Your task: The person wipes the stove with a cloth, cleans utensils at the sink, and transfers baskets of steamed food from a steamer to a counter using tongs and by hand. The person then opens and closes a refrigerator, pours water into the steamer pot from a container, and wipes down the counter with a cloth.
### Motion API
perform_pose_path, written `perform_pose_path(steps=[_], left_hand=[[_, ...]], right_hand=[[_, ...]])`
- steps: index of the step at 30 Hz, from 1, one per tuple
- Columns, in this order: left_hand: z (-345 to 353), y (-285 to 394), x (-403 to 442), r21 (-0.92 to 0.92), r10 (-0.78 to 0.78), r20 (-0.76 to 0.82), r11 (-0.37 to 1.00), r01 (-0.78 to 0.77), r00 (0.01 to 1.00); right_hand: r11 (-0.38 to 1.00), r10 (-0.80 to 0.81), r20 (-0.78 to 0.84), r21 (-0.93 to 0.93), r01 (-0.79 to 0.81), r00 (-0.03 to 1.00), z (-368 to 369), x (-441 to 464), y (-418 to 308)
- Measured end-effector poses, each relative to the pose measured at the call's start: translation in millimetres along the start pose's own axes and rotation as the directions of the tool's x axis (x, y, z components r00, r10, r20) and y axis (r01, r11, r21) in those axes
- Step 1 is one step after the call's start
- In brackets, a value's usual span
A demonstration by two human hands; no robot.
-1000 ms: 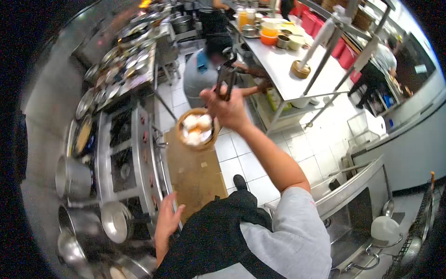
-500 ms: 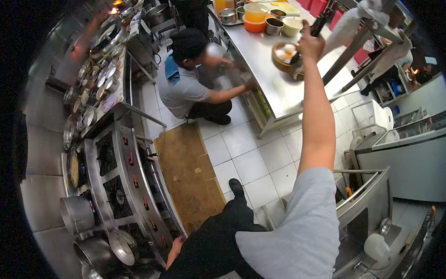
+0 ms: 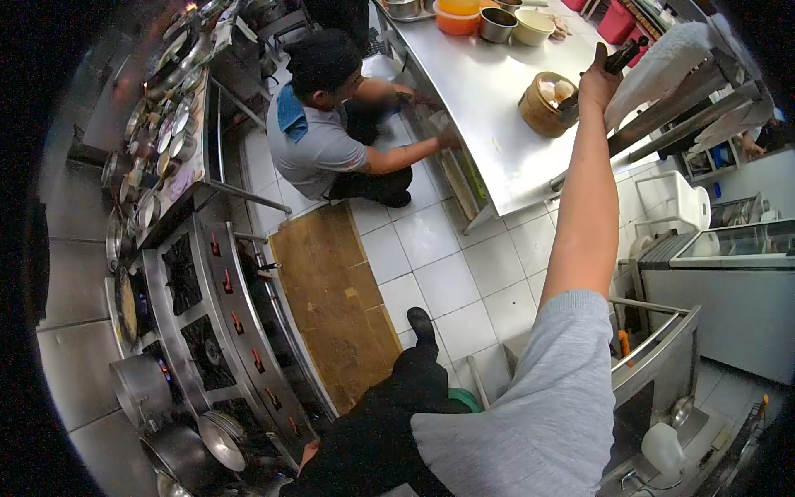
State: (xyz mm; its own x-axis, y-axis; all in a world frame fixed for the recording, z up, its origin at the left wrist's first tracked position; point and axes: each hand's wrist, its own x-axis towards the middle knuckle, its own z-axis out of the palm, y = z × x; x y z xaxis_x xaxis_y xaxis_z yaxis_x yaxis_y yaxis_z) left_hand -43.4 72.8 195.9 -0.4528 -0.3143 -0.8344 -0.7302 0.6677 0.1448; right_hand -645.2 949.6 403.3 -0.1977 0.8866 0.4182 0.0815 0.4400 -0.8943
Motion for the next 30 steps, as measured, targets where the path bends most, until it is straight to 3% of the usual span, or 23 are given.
perform_pose_path(steps=[2,4,5,6,7,8,10,12,13,14,15,16,17,18,19,20,21,22,23,24,26,28,30], left_hand=[[-9.0,28.8,-14.7,-0.096,0.009,-0.035,0.995,-0.012,0.999],[-18.2,66.6,-35.5,-0.432,-0.114,0.126,0.888,0.158,0.985],[-24.3,71.9,-38.0,-0.240,0.253,0.011,0.940,-0.243,0.968],[-9.3,36.2,-14.4,-0.220,0.189,0.101,0.962,-0.164,0.977],[-18.6,82.2,-40.5,-0.203,0.039,0.121,0.979,-0.013,0.992],[7.3,44.9,-20.0,-0.196,0.193,0.031,0.963,-0.184,0.981],[20.2,47.2,-18.0,-0.045,0.311,-0.008,0.949,-0.311,0.950],[38.1,50.0,-14.5,0.148,0.498,-0.137,0.865,-0.479,0.856],[30.1,79.4,-41.2,-0.257,0.159,-0.195,0.944,-0.207,0.968],[44.4,83.6,-39.8,-0.300,0.127,-0.182,0.937,-0.178,0.975],[55.4,80.2,-31.8,-0.336,0.107,-0.171,0.928,-0.160,0.979],[74.4,73.8,-20.2,-0.289,0.098,-0.178,0.946,-0.147,0.979],[92.3,68.1,-12.0,-0.244,0.089,-0.180,0.961,-0.132,0.980],[100.8,62.4,-9.6,-0.291,0.062,-0.215,0.949,-0.124,0.975],[107.4,56.0,-15.5,-0.375,0.032,-0.243,0.919,-0.124,0.970],[115.0,45.9,-20.7,-0.453,0.005,-0.265,0.882,-0.129,0.964],[122.1,31.4,-28.2,-0.496,-0.018,-0.287,0.858,-0.132,0.958],[128.7,16.2,-38.8,-0.588,-0.058,-0.323,0.795,-0.152,0.945],[134.4,-0.9,-48.3,-0.667,-0.100,-0.354,0.724,-0.176,0.930],[142.7,-19.6,-55.1,-0.691,-0.124,-0.368,0.699,-0.182,0.922],[175.0,-53.0,-71.0,-0.780,-0.295,-0.363,0.616,-0.114,0.884],[224.6,-84.4,-72.1,-0.875,-0.481,-0.344,0.477,-0.088,0.806],[295.1,-109.6,-67.2,-0.932,-0.603,-0.314,0.343,-0.118,0.733]], right_hand=[[0.998,0.065,0.041,0.009,-0.065,0.997,-4.6,-7.6,-11.6],[0.975,-0.088,0.129,-0.191,0.112,0.988,6.2,47.5,69.4],[0.943,0.205,0.283,-0.313,-0.112,0.937,-8.8,52.8,71.6],[0.939,0.065,0.374,-0.338,0.070,0.925,-5.1,44.7,73.9],[0.931,-0.064,0.417,-0.302,0.205,0.907,-5.8,32.9,68.1],[0.924,-0.158,0.430,-0.252,0.286,0.889,-5.8,16.4,52.4],[0.940,-0.210,0.376,-0.178,0.293,0.903,-11.5,-35.3,-3.8],[0.973,-0.078,0.390,-0.172,0.155,0.918,-20.8,-127.4,-75.8],[0.972,0.063,0.491,-0.229,0.059,0.869,-30.9,-186.8,-114.4],[0.965,-0.195,0.682,0.263,0.013,0.705,8.0,-201.4,-35.0],[0.957,-0.256,0.863,0.290,-0.014,0.436,16.8,-256.2,-15.9],[0.889,-0.445,0.777,0.444,0.114,0.446,-14.8,-356.0,-76.5],[0.985,-0.171,0.971,0.167,0.040,0.164,-31.8,-425.4,-84.9],[0.988,-0.151,0.973,0.145,0.043,0.174,-63.5,-512.2,-112.2],[0.949,-0.311,0.941,0.299,-0.102,-0.132,-89.2,-581.5,-125.3],[0.932,-0.197,0.940,0.092,-0.350,-0.277,-124.5,-649.8,-157.8],[0.876,-0.147,0.910,-0.061,-0.478,-0.387,-153.8,-710.0,-172.8],[0.766,-0.247,0.809,-0.174,-0.619,-0.533,-210.6,-749.0,-240.3],[0.723,-0.415,0.622,-0.217,-0.656,-0.663,-246.3,-774.0,-289.9],[0.610,-0.580,0.433,-0.331,-0.720,-0.690,-287.2,-798.3,-347.3],[0.520,-0.777,0.180,-0.356,-0.776,-0.603,-343.6,-843.4,-423.5],[0.572,-0.757,0.068,-0.412,-0.709,-0.650,-385.9,-894.1,-477.0],[0.564,-0.811,-0.021,-0.290,-0.773,-0.584,-427.7,-946.6,-513.2]])
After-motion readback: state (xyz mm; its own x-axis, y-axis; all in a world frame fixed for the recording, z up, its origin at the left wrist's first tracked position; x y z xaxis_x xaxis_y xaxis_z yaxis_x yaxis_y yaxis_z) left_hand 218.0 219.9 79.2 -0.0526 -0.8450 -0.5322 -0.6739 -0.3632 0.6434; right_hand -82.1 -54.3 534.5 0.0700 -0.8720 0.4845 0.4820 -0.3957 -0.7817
